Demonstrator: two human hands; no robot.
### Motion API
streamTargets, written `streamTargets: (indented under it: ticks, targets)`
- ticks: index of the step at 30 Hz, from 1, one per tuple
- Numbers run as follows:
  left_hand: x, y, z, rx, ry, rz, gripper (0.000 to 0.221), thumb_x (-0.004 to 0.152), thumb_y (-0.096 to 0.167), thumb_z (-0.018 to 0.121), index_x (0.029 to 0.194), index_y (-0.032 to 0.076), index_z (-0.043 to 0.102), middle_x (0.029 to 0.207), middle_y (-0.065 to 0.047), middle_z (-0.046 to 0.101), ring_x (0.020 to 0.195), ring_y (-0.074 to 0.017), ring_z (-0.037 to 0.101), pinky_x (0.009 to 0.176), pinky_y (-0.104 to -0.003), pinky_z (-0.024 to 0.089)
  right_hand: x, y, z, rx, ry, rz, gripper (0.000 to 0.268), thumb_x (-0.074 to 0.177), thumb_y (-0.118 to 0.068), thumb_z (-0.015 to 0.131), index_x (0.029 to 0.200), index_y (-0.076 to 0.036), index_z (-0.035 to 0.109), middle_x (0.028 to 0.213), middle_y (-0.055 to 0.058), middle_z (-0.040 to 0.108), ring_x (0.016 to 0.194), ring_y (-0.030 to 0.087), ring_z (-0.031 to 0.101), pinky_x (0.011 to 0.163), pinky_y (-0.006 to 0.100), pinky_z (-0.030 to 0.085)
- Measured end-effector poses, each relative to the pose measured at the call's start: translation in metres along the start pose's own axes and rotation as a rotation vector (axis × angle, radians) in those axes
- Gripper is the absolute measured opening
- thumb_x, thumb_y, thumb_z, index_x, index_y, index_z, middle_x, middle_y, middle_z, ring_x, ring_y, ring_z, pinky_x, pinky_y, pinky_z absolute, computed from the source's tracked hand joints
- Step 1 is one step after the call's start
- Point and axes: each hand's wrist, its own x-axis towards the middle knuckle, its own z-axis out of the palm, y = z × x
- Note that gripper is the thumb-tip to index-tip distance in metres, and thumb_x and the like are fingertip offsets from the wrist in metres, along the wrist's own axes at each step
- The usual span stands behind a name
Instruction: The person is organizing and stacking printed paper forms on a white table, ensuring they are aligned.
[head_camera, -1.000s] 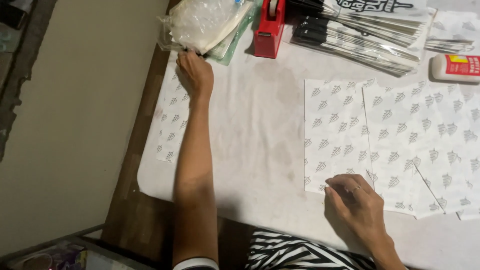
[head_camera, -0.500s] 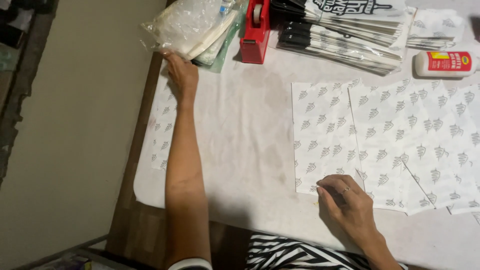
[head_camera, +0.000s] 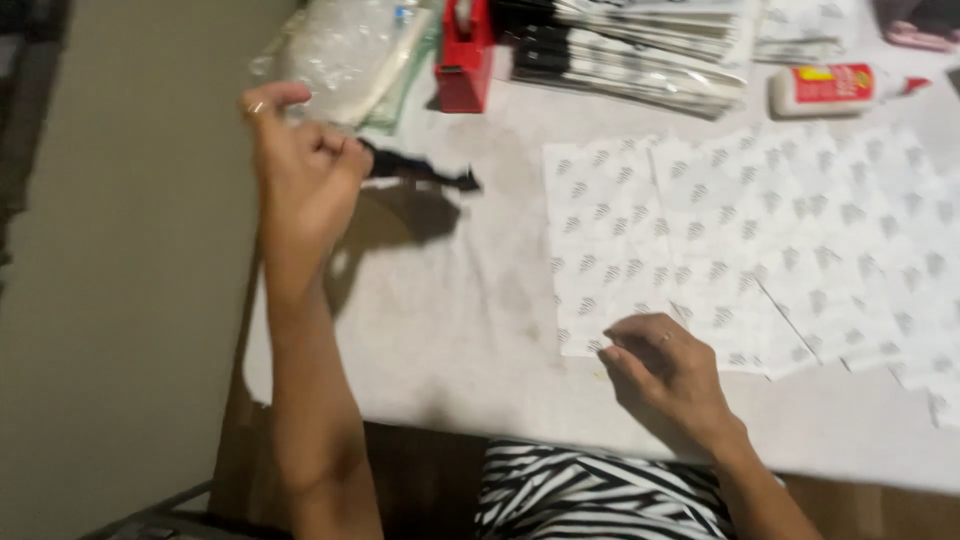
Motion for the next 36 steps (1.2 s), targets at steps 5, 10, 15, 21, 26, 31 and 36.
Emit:
streamTargets:
  ticks: [5, 10, 15, 21, 26, 31, 36]
  targets:
    - [-0.095, 0.102, 0.053, -0.23, -0.227, -0.205, 0.05, 0.089, -0.007, 0.06, 0.125, 0.01, 0.03, 0.086, -0.012, 0.059, 0.076, -0.0142, 0.055, 0.072, -0.021, 0.044, -0.003, -0.01, -0.047, 0.521, -0.071, 0.215, 0.038, 0.091, -0.017, 0.07, 0.124, 0.001, 0.066, 0.109, 0.014, 0.078, 0.103, 0.025, 0.077, 0.094, 0.037, 0.065]
    - [-0.18, 0.102, 0.115, -0.571, -0.418, -0.538, 0.051, 0.084, -0.01, 0.064, 0.123, 0.011, 0.038, 0.086, -0.01, 0.062, 0.074, -0.0135, 0.059, 0.072, -0.023, 0.048, -0.031, -0.011, -0.089, 0.855, -0.226, 0.336, 0.082, 0.088, -0.048, 0.067, 0.151, -0.003, 0.039, 0.144, 0.03, 0.059, 0.116, 0.036, 0.073, 0.098, 0.048, 0.061]
    - [-0.245, 0.071, 0.168, -0.538, -0.774, 0.036, 0.015, 0.093, 0.016, 0.063, 0.081, 0.006, 0.065, 0.1, -0.006, 0.058, 0.107, -0.0157, 0.056, 0.1, -0.031, 0.048, -0.109, 0.019, -0.124, 0.875, -0.146, 0.331, 0.067, 0.096, -0.028, 0.064, 0.153, -0.004, 0.038, 0.142, 0.027, 0.063, 0.107, 0.025, 0.07, 0.088, 0.034, 0.054]
    - [-0.294, 0.106, 0.246, -1.276, -1.092, -0.368, 0.031, 0.099, -0.011, 0.055, 0.123, 0.004, 0.041, 0.106, -0.014, 0.055, 0.097, -0.0143, 0.058, 0.086, -0.022, 0.05, -0.26, 0.133, -0.134, 0.974, 0.314, 0.533, 0.092, 0.081, -0.03, 0.072, 0.159, -0.005, 0.031, 0.161, 0.006, 0.039, 0.073, 0.003, 0.045, 0.058, 0.018, 0.031]
    - [-0.3, 0.066, 0.258, -0.858, -1.185, 0.11, 0.03, 0.094, -0.014, 0.047, 0.12, 0.002, 0.045, 0.106, -0.014, 0.051, 0.098, -0.0247, 0.054, 0.096, -0.033, 0.048, -0.28, 0.116, -0.123, 1.139, 0.313, 0.548, 0.083, 0.09, -0.015, 0.077, 0.16, -0.01, 0.033, 0.14, 0.021, 0.056, 0.116, 0.032, 0.062, 0.098, 0.052, 0.051]
    - [-0.319, 0.02, 0.217, -0.031, -1.1, 0.508, 0.013, 0.096, -0.007, 0.054, 0.108, -0.001, 0.053, 0.094, -0.016, 0.044, 0.068, -0.0299, 0.05, 0.048, -0.043, 0.045, -0.257, 0.126, -0.092, 0.451, 0.332, 0.821, 0.071, 0.074, -0.015, 0.086, 0.138, -0.013, 0.057, 0.081, -0.005, 0.044, 0.065, 0.006, 0.038, 0.057, 0.016, 0.034]
    - [-0.337, -0.005, 0.213, 0.097, -0.925, 0.451, 0.025, 0.092, -0.02, 0.044, 0.109, -0.015, 0.062, 0.086, -0.021, 0.054, 0.057, -0.0296, 0.056, 0.04, -0.036, 0.057, -0.226, 0.115, -0.087, 0.391, 0.296, 0.84, 0.064, 0.078, -0.016, 0.084, 0.137, -0.01, 0.059, 0.117, -0.002, 0.066, 0.049, 0.003, 0.039, 0.041, 0.019, 0.036]
